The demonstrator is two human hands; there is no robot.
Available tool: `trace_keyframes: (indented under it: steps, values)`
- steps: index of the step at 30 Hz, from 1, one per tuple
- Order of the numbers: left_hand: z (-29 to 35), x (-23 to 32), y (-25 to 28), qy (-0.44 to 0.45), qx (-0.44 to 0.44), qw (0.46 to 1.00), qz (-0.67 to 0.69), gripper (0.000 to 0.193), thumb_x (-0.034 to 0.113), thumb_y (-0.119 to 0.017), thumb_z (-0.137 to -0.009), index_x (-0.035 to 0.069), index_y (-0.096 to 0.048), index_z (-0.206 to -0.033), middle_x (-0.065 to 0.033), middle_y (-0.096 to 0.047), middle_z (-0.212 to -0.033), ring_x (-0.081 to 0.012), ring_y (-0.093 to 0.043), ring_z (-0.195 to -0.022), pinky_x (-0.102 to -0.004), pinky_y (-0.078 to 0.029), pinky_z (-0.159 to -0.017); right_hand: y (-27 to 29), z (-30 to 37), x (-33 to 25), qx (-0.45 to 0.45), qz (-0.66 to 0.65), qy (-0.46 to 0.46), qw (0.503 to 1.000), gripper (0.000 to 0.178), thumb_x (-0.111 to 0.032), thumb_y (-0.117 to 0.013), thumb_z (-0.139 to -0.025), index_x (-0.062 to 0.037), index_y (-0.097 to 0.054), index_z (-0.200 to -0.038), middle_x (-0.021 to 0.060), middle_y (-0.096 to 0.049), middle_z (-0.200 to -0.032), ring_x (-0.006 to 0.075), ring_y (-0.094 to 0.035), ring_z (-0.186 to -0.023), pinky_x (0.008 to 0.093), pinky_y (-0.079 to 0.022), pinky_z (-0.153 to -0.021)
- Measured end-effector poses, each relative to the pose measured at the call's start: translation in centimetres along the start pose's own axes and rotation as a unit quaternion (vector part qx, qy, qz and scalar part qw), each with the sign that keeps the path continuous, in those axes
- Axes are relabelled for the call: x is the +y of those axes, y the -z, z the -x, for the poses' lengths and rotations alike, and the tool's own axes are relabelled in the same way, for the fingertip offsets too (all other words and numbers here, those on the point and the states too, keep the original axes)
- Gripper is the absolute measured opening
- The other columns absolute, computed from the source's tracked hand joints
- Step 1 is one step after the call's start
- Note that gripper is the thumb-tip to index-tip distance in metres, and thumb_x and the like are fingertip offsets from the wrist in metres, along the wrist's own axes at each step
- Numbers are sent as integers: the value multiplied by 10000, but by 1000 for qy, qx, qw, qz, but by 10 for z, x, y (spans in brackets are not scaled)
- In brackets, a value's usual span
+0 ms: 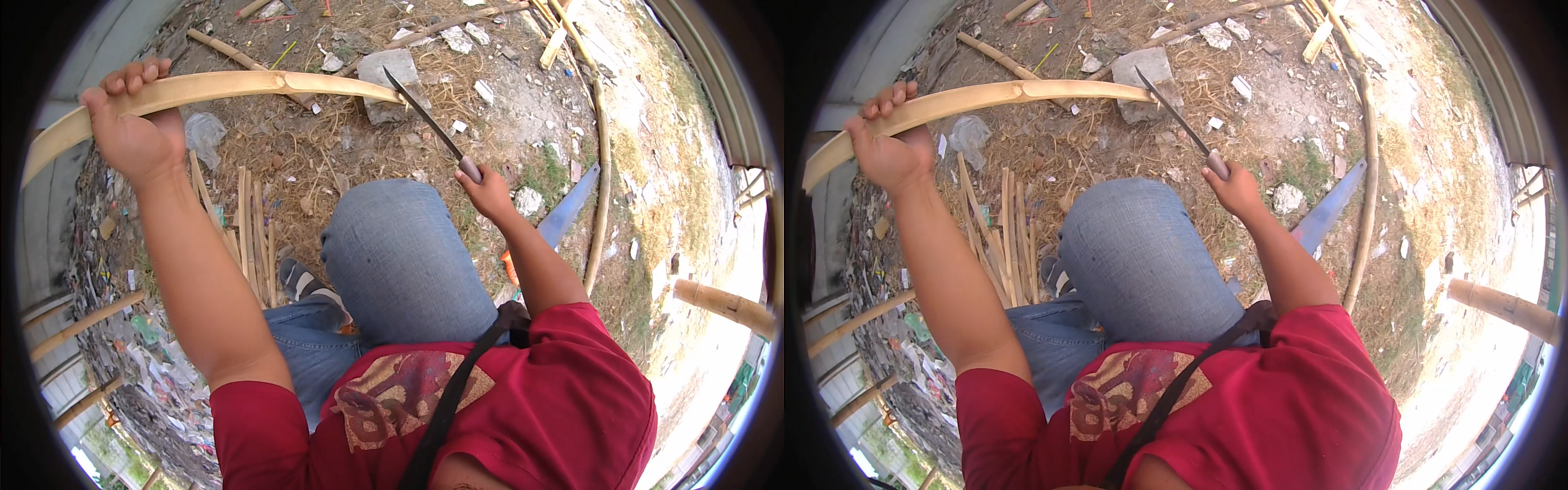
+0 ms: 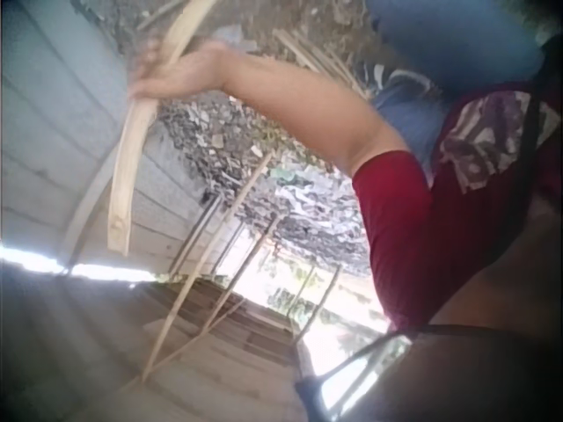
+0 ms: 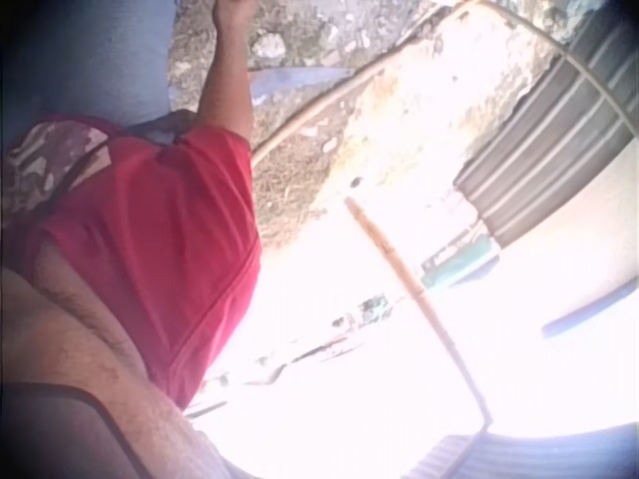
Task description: The person sits on the ground and uses a machete to split a long bamboo pole into thin strips. They hold the bamboo with one hand and strike it with the machete to separate the sections, then place the finished strips on the ground.
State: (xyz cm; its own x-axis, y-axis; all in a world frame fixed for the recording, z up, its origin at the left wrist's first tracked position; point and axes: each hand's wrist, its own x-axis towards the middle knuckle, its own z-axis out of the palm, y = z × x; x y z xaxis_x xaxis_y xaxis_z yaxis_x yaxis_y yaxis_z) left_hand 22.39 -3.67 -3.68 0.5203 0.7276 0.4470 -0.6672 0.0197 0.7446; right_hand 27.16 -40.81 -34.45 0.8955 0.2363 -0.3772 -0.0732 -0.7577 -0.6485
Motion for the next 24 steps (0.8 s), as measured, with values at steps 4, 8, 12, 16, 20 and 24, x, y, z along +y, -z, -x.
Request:
trace_keyframes:
  steps: [4, 8, 12, 16, 20, 24]
  values:
    - [-11, 13, -6, 31, -35, 999, 21, 339, 388, -553, -891, 128, -396, -741, -2, -312, -624, -151, -329, -605, -333, -318, -675, 18, 11, -6, 26, -5, 2, 1000, 550, -466, -729, -844, 42, -648, -1038, 213, -692, -861, 328, -690, -802, 441, -522, -728]
    - [-22, 18, -10, 92, -156, 975, 131, 287, 338, -555, -802, 141, -374, -700, 7, -304, -622, -144, -308, -579, -334, -304, -653, 25, 11, -4, 48, -93, -30, 994, 524, -443, -735, -839, 40, -645, -1020, 190, -678, -826, 295, -674, -766, 425, -511, -686]
    - [-18, 5, -32, 110, -185, 969, 122, 279, 313, -556, -776, 160, -348, -672, 16, -302, -622, -129, -298, -575, -323, -283, -641, 27, 11, 15, 54, -43, -5, 998, 518, -427, -737, -841, 48, -640, -1024, 164, -668, -787, 256, -655, -709, 410, -512, -653]
    - [-22, 6, -35, 162, -261, 943, 132, 300, 308, -564, -800, 172, -333, -667, 23, -305, -623, -113, -293, -581, -310, -275, -652, 25, 23, 14, -41, -159, -67, 984, 450, -366, -730, -875, 39, -629, -1044, 86, -618, -708, 169, -591, -568, 359, -469, -526]
    - [-17, 1, -42, 155, -261, 947, 104, 310, 300, -573, -809, 175, -328, -664, 28, -311, -625, -107, -296, -588, -302, -274, -660, 15, 25, 19, -87, -236, -122, 960, 452, -384, -711, -893, 30, -634, -1058, 100, -628, -724, 185, -602, -589, 369, -478, -550]
    - [-28, 4, -32, 181, -315, 923, 128, 282, 310, -533, -822, 163, -340, -678, 16, -304, -634, -122, -293, -596, -315, -277, -666, 1, 32, 21, 18, -84, -23, 996, 507, -449, -682, -907, 26, -644, -1081, 157, -665, -789, 262, -647, -701, 412, -503, -652]
